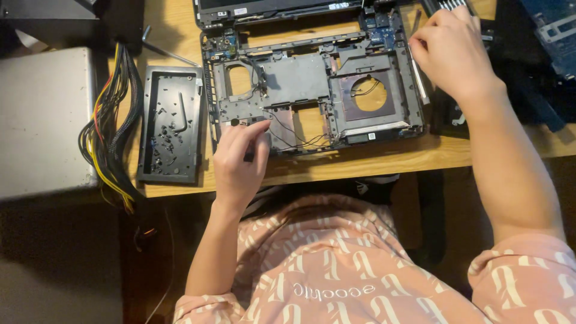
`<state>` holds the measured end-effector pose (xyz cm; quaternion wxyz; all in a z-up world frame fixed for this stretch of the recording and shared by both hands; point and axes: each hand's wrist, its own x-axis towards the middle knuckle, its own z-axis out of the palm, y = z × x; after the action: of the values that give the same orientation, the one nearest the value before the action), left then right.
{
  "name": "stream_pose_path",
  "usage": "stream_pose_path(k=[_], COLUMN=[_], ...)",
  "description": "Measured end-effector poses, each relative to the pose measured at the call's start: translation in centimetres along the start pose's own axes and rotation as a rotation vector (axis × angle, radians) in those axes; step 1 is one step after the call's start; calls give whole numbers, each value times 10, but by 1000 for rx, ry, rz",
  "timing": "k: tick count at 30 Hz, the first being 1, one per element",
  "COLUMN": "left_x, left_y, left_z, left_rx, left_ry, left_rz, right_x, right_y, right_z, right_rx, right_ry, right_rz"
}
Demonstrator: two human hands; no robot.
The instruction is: Repairing or disassembling a laptop computer at a workbench.
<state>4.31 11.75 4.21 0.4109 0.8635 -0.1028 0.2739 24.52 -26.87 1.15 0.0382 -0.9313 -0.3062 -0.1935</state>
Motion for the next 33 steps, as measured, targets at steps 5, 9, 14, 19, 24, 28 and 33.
stream_pose_path(k=[5, 9, 14, 19, 24, 28, 33], left_x=[4, 18, 48, 76, 81, 80, 71], left_y=[0, -14, -49, -86, -98, -87, -79], left_z=[-12, -22, -12, 27, 46, 38, 36], left_rx=[-75, -4, 140, 223, 197, 104, 112], left_ry=[1, 2, -37, -134, -208, -181, -61], left_rz=[-107, -125, -130, -132, -123, -189, -163], right_x=[17, 26, 49, 63, 63, 60, 70], right_y=[3, -37, -114, -143, -150, -159, -195], right_z=[11, -22, -46, -50, -56, -54, -50], right_rx=[-37, -121, 323, 456, 493, 566, 822], right_ry=[-71, 112, -54, -127, -163, -254, -414], right_rz=[32, -35, -42, -133, -114, -72, -131])
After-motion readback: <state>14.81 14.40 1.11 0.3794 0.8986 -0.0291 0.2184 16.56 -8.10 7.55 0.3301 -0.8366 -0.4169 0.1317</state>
